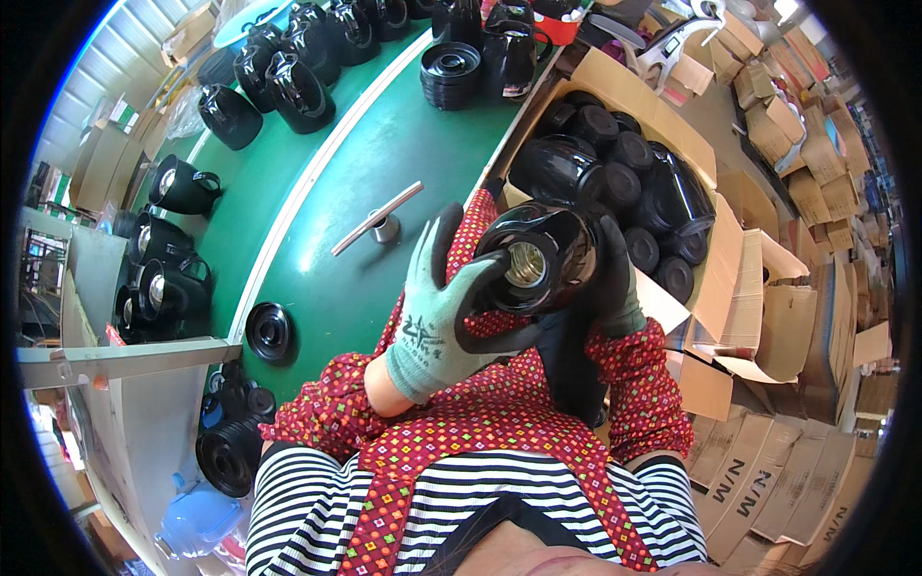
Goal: The person repeatedly picks up black plastic containers from a green workbench, inserts a metal rod into the opening, and secures a black lid by hand. The assembled units are placed into a cardboard box. The process is repeated for multiple containers.
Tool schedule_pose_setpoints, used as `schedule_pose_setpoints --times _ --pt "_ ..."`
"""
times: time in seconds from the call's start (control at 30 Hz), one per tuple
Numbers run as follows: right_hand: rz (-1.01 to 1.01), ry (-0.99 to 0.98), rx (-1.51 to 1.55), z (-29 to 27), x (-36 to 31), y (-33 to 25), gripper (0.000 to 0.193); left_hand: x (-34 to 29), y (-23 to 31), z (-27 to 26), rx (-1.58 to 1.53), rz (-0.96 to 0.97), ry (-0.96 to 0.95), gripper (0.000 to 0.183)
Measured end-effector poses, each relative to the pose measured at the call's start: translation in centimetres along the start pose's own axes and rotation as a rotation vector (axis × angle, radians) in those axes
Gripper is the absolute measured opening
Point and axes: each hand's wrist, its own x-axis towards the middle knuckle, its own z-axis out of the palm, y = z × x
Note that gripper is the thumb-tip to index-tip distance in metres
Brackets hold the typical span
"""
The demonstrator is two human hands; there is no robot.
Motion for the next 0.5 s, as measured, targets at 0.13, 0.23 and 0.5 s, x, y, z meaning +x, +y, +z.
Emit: schedule_pose_setpoints --times 0.13,0.23,0.5 --pt "-0.061 0.088 -0.139 2.2 -1.7 2.5 0.064 1.2 -0.6 0.0 -0.043 0.059 -0.029 0.071" --pt "-0.296 0.052 -0.747 1.3 -2.7 2.0 0.072 2.6 -1.5 -2.5 -0.014 0.082 -0.203 0.065" --pt "-0.893 -0.292 -1.845 11.3 -4.7 -3.8 0.1 2.8 -1.8 -4.9 0.066 0.114 -0.397 0.061"
